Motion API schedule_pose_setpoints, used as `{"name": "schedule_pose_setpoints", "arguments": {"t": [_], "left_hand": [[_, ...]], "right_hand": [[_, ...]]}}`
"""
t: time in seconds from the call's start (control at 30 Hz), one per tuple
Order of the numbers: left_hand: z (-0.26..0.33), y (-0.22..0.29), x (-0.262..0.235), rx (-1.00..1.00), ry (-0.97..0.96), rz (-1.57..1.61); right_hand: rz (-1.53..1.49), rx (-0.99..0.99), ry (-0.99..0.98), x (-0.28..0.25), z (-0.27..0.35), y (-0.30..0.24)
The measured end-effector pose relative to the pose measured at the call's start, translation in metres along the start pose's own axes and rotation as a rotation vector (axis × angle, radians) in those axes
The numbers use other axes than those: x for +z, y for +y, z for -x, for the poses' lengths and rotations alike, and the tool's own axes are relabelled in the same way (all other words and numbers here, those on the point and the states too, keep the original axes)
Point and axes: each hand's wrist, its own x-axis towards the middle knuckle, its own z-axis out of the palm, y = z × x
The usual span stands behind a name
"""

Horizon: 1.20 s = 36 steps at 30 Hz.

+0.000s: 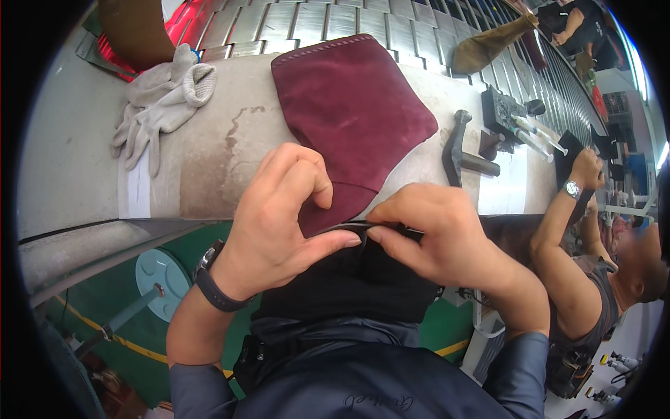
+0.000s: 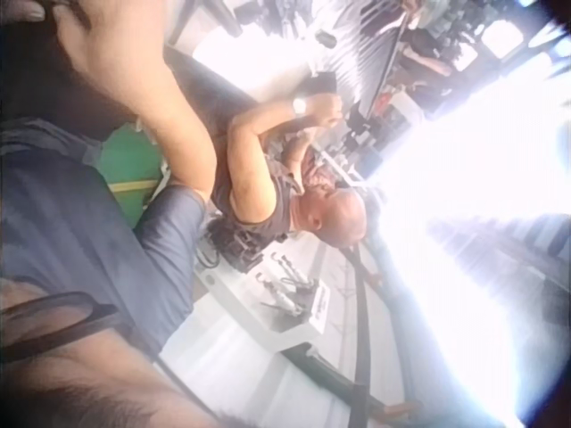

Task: The person takes shoe components from a conveyor belt, aligns an upper with a sole, and uses a hammer to tap the edges into place. They repeat this process for a second shoe, carefully positioning the heel and side panels before securing them with the hammer.

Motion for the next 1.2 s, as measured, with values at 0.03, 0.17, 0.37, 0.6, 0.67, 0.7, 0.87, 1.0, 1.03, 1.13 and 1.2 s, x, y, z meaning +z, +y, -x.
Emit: {"name": "schedule_pose_setpoints", "arguments": {"t": [0.03, 0.17, 0.37, 0.6, 0.67, 0.7, 0.87, 1.0, 1.03, 1.13, 1.2], "left_hand": [[0.000, 0.001, 0.000, -0.003, 0.004, -0.004], [0.001, 0.001, 0.003, -0.030, 0.005, 0.013], [0.001, 0.004, -0.001, -0.047, -0.017, 0.003], [-0.001, 0.003, -0.005, 0.032, -0.003, 0.053], [0.000, 0.001, -0.005, 0.043, -0.002, 0.047], [0.002, -0.001, -0.005, 0.056, 0.006, 0.043], [0.000, -0.002, -0.002, 0.048, -0.010, 0.077], [0.000, 0.008, -0.001, -0.004, -0.004, 0.005], [-0.002, 0.012, 0.003, -0.002, -0.014, 0.004], [-0.006, 0.020, 0.010, 0.000, 0.005, -0.150], [-0.005, 0.019, 0.011, 0.000, -0.005, -0.173]], "right_hand": [[0.112, -0.096, 0.054, 0.002, 0.002, -0.002], [0.245, -0.231, 0.090, 0.014, 0.004, -0.008], [0.148, -0.183, 0.131, 0.019, 0.000, -0.012], [0.098, -0.087, -0.034, 0.004, -0.007, -0.003], [0.182, -0.079, -0.026, 0.001, -0.004, -0.005], [0.272, -0.073, -0.023, 0.000, -0.002, -0.005], [0.284, -0.095, 0.111, 0.003, 0.007, 0.002], [0.367, -0.176, 0.255, 0.010, 0.004, 0.004], [0.365, -0.170, 0.261, 0.012, 0.004, 0.006], [0.424, -0.204, 0.311, 0.018, 0.006, 0.019], [0.450, -0.233, 0.254, 0.018, 0.009, 0.026]]}}
